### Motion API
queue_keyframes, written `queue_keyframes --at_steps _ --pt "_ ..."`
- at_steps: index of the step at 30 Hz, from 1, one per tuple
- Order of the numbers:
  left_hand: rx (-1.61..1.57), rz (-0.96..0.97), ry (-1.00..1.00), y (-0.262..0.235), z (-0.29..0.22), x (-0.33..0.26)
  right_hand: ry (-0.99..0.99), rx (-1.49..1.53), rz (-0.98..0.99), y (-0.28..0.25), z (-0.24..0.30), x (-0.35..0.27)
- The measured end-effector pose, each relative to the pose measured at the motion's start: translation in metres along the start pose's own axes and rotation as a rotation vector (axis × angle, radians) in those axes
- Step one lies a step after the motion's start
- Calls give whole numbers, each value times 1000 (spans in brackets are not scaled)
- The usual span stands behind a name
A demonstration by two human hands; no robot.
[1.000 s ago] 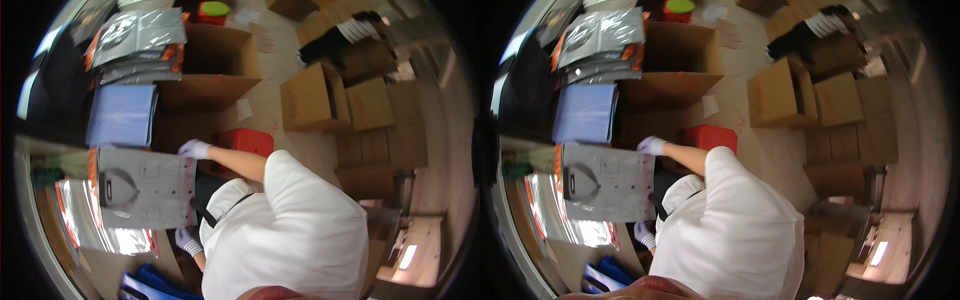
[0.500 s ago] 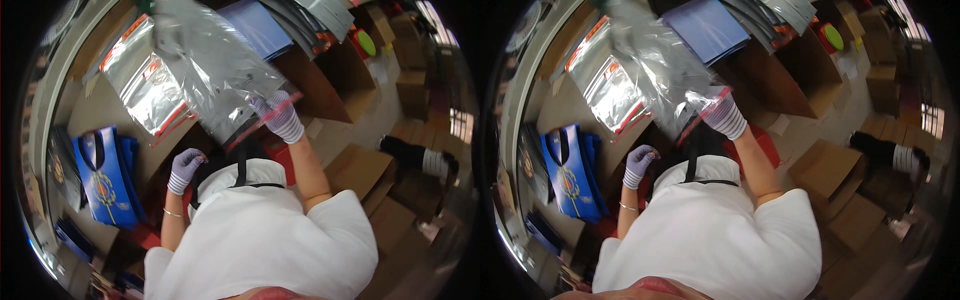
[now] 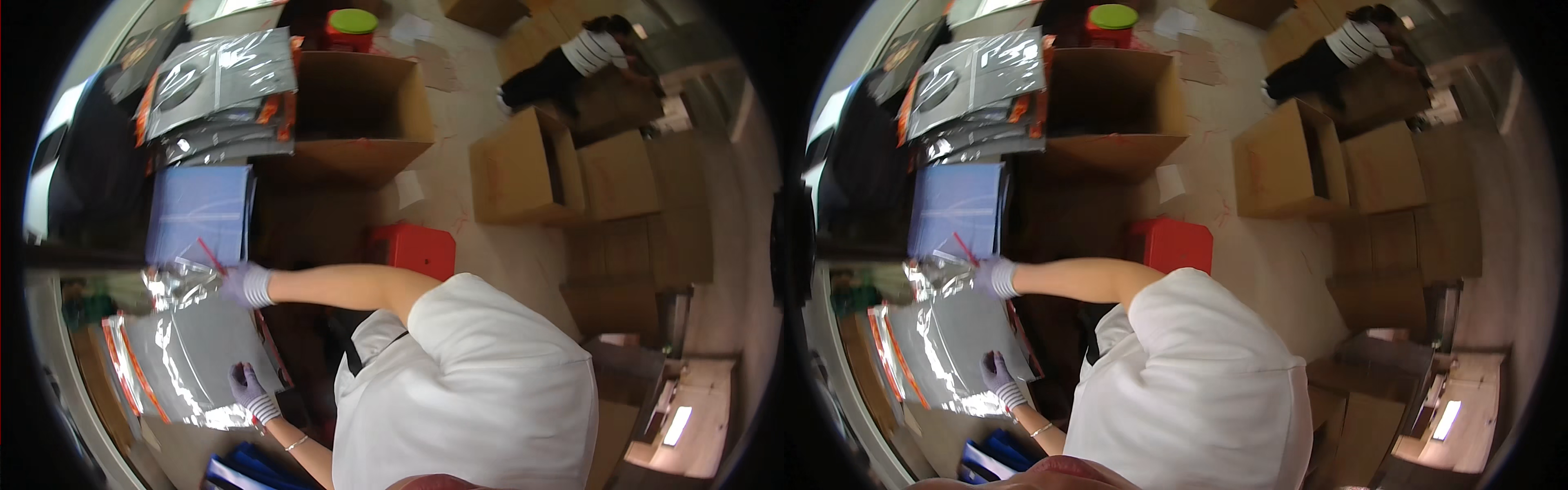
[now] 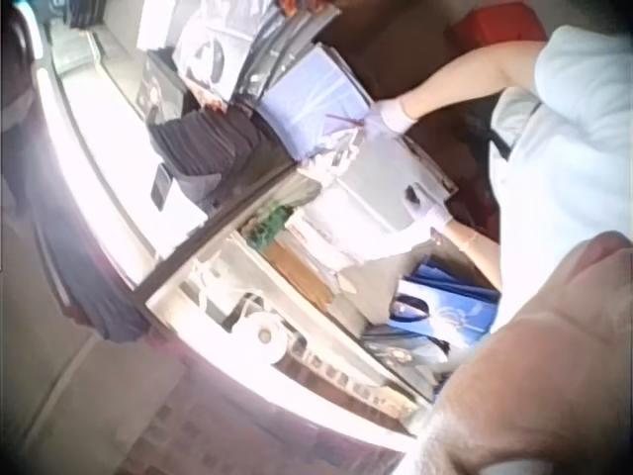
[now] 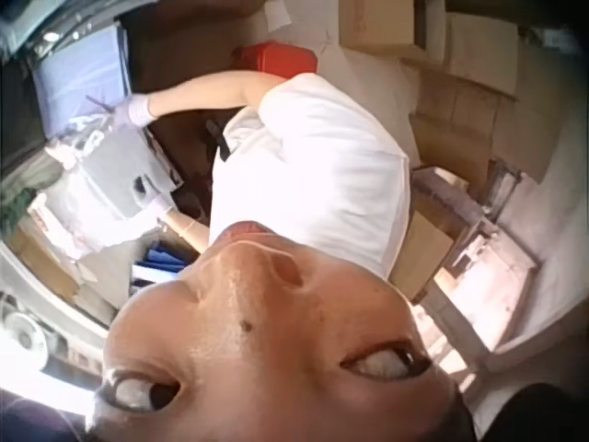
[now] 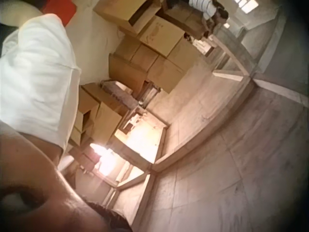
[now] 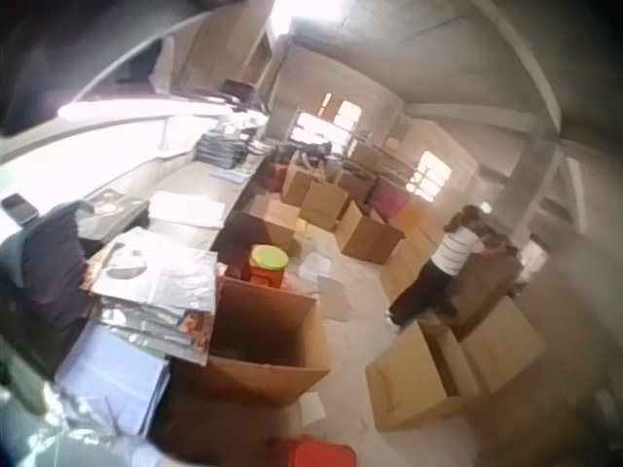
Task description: Packaging folded shirts into plastic bags and placing them into a shipping box.
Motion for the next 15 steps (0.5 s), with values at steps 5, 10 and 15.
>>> queue_keyframes --at_steps 5,10,15 --pt "537 -16 131 12 24 15 705 -306 -110 -91 -177 48" --pt "518 -32 184 15 19 25 817 -252 84 -98 -250 52" --pt "491 -43 168 7 20 21 753 -158 140 -96 -234 70"
Point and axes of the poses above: each hand's wrist, its own x-axis towards the middle knuckle, its own y-axis out of the palm, z = x × y, the point moved 4 cm from there along x, towards the middle knuckle, and after that the axes turned 1 degree about x, right-handed, at the moved point
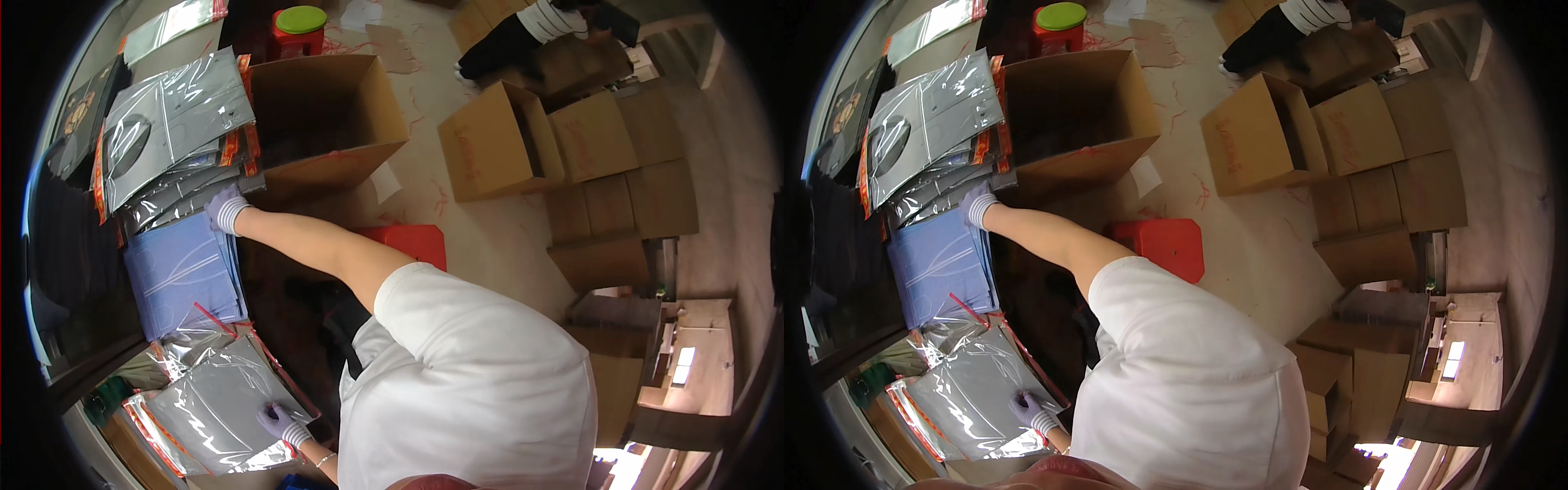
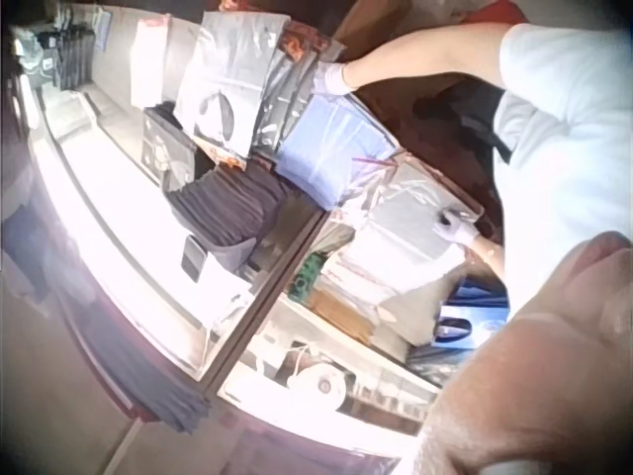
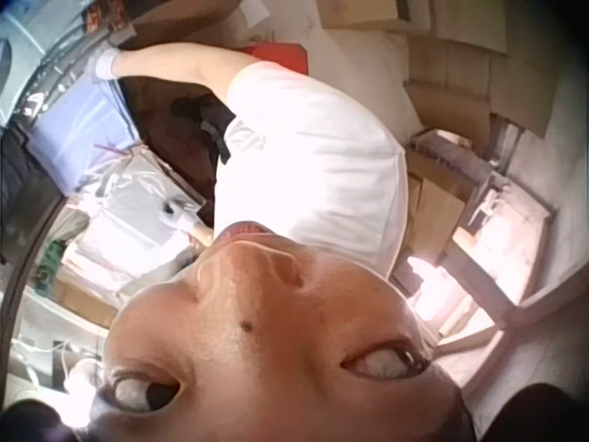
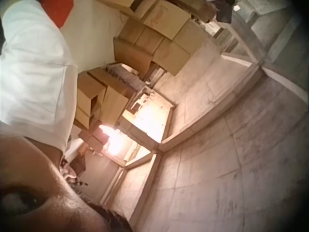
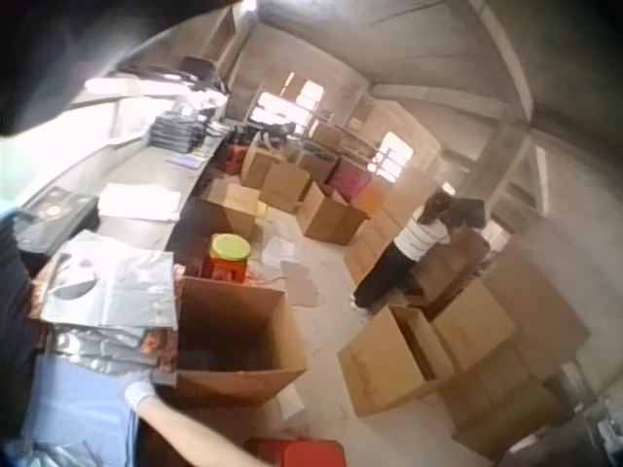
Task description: Packaging folded shirts into plastic bags and placing them into a shipping box.
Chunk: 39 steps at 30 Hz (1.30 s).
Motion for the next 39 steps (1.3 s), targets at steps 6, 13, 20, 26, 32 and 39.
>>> queue_keyframes --at_steps 6,13,20,26,32,39 --pt "8 54 -38 17 -9 14 117 152 -258 6 -19 20" --pt "-96 -2 -64 11 30 6 -125 819 -730 -56 28 -39" --pt "-36 39 -2 13 14 13 -4 581 -436 -60 48 -50" --pt "17 -14 -17 8 6 8 129 136 -391 -45 52 -23" --pt "-9 -94 68 3 -9 5 10 -2 -377 -35 40 -16" --pt "13 -139 8 2 -8 5 -350 339 -756 -74 49 -50"
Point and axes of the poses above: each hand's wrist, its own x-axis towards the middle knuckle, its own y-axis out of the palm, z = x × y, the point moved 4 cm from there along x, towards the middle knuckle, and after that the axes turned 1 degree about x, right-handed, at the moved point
